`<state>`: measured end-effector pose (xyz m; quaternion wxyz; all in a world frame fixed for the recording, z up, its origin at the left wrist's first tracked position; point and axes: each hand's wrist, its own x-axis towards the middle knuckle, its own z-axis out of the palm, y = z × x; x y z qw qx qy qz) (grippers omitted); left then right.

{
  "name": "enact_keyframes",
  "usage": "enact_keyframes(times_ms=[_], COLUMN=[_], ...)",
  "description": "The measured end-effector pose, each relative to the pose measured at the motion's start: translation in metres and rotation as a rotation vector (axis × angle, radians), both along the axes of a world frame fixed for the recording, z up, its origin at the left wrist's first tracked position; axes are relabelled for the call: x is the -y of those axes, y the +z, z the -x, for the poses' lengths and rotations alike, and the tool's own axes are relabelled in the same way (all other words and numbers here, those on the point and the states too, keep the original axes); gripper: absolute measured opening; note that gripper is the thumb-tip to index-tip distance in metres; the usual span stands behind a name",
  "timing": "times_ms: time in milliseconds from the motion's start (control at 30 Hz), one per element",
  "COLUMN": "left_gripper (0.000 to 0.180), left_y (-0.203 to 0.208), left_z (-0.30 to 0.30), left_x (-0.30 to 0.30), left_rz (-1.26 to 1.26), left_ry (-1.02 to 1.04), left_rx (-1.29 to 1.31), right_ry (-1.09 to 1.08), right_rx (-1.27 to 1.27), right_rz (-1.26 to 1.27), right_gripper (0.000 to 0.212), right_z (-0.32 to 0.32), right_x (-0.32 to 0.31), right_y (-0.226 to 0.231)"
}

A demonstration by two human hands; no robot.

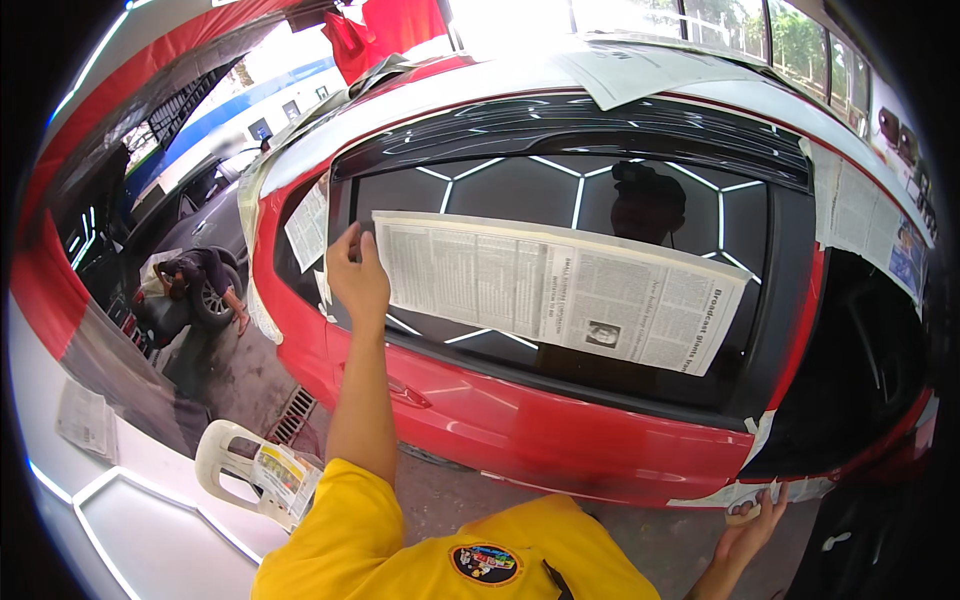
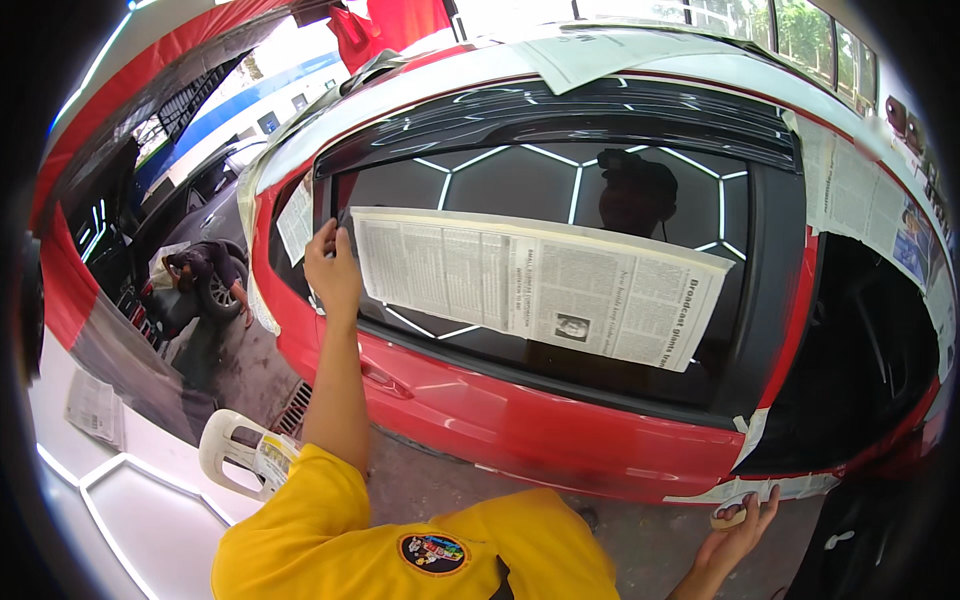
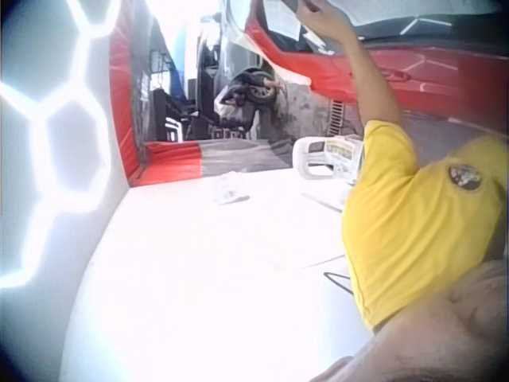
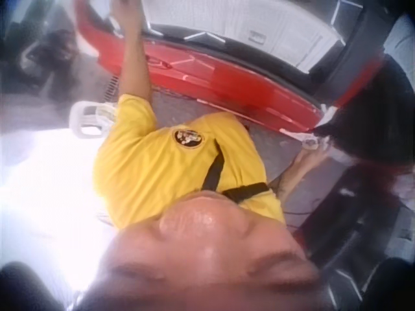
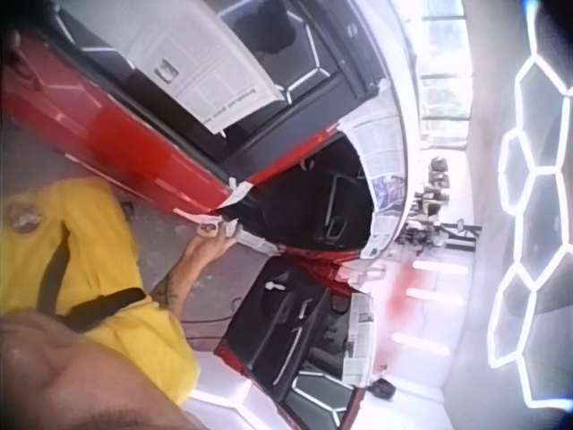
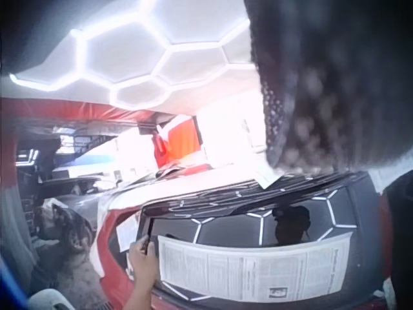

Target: The person applies sheets of newspaper to the exterior of a red car using masking tape. They cover the rear window, the roof, and the side door panels, smoothing the paper and securing it with tape to protect the surfaces.

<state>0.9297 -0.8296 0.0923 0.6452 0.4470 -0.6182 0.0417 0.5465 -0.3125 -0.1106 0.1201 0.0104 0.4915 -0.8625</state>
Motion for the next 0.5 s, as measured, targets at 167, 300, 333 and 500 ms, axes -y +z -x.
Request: enact_keyframes(times_ms=[167,300,333,500], left_gripper=[0.03,0.023,0.021,0.015], left_y=[0.006,0.004,0.005,0.008], left_z=[-0.021,-0.019,-0.022,-0.02], left_x=[0.053,0.054,0.055,0.052], left_rz=[0.005,0.001,0.0,0.122], left_ry=[-0.04,-0.077,-0.098,-0.034], left_rx=[0.145,0.076,0.063,0.143], right_ry=[0.188,0.184,0.167,0.064], right_rx=[-0.087,-0.146,-0.133,-0.078], right_rz=[-0.02,-0.082,-0.087,-0.113], right_gripper=[0.068,0.076,0.077,0.079], right_z=[-0.05,-0.088,-0.095,-0.128], right_x=[0.053,0.064,0.062,0.043], right_y=[0.046,0.06,0.06,0.062])
